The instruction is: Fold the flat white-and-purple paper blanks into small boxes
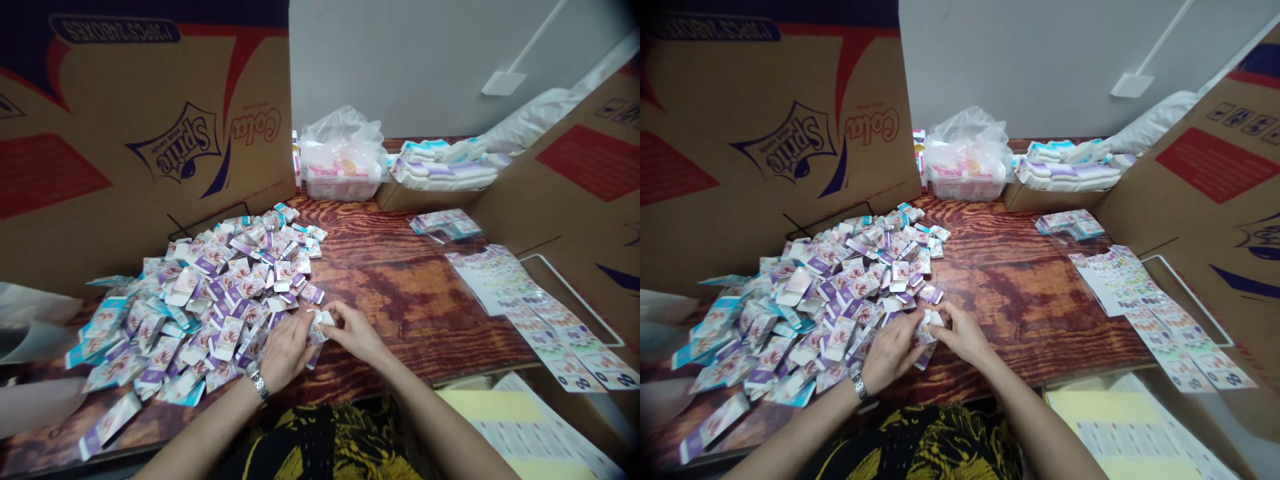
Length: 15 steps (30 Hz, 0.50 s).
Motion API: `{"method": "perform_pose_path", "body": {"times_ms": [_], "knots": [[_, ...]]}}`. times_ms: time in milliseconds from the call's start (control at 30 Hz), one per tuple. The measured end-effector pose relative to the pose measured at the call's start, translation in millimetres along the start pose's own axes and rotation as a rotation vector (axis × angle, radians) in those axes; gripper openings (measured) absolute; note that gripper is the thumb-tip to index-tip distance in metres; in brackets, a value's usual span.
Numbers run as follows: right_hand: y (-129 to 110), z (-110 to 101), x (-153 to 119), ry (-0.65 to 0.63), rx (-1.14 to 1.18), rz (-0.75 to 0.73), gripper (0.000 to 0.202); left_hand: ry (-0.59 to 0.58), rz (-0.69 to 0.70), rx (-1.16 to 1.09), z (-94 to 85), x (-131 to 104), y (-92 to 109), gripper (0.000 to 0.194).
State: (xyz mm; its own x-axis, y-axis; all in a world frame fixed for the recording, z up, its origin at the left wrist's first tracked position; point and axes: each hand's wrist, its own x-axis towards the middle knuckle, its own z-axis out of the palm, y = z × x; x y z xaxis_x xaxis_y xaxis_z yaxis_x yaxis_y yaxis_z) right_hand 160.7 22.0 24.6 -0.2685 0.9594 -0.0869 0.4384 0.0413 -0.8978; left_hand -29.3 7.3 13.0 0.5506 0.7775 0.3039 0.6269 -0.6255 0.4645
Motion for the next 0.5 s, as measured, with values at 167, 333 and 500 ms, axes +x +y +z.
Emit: {"method": "perform_pose_path", "body": {"times_ms": [167,333,500], "knots": [[-9.3,10.6,-10.6,0.346,-0.202,-0.298,0.018,0.146,-0.217,-0.124,-6.0,5.8,6.0,0.051],[-15.4,14.8,-17.1,0.209,-0.098,-0.320,0.019,0.166,-0.211,-0.153,-9.0,9.9,11.5,0.042],[-25.3,11.4,-12.8,0.152,0.357,-0.069,0.023,0.114,-0.112,-0.095,-10.5,8.7,9.1,0.028]]}}
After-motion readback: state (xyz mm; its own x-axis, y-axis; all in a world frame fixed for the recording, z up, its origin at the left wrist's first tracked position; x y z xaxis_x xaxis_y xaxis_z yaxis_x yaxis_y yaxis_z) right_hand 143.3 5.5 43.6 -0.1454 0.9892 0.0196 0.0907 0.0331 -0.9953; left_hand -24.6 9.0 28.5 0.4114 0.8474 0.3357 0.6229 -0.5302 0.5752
